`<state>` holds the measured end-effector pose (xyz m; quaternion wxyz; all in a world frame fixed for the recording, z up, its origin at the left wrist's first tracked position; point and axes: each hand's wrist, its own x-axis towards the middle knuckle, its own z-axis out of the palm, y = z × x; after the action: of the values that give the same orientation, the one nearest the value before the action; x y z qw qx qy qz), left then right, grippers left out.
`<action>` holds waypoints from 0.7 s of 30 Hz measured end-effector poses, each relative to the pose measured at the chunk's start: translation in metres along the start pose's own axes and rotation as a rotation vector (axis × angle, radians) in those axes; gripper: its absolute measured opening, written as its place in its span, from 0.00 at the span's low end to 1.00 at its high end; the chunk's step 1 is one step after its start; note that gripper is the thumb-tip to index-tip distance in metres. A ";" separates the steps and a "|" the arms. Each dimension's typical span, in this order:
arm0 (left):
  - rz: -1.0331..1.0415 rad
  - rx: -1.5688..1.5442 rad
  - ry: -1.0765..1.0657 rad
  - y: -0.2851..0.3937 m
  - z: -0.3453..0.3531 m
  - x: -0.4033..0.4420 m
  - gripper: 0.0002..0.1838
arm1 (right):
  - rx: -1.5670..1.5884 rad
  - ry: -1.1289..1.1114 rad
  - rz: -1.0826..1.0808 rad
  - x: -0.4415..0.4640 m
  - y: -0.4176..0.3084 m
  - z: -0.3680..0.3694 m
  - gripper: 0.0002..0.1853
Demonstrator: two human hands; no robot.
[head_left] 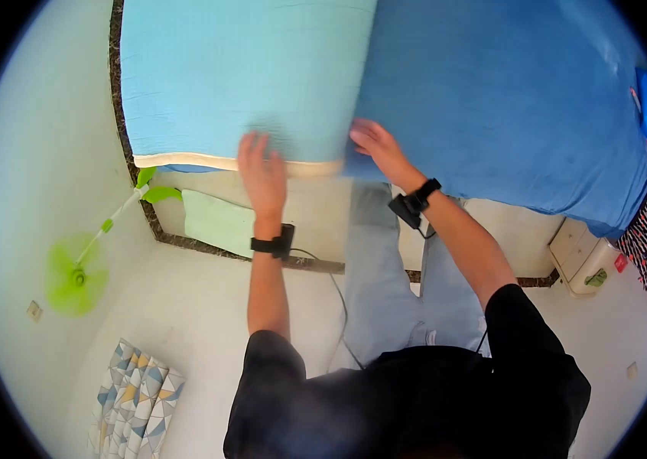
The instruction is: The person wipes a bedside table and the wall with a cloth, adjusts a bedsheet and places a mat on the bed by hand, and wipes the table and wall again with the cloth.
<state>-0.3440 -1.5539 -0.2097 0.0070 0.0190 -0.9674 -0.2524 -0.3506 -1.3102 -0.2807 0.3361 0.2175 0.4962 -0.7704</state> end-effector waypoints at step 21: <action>-0.847 -0.818 -0.125 -0.327 -0.132 0.139 0.39 | 0.227 0.318 0.181 0.047 0.000 0.050 0.36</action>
<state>-0.4692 -1.9092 -0.2539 -0.1445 0.3843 -0.6984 -0.5863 -0.3830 -1.3701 -0.2913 0.2948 0.4164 0.4315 -0.7439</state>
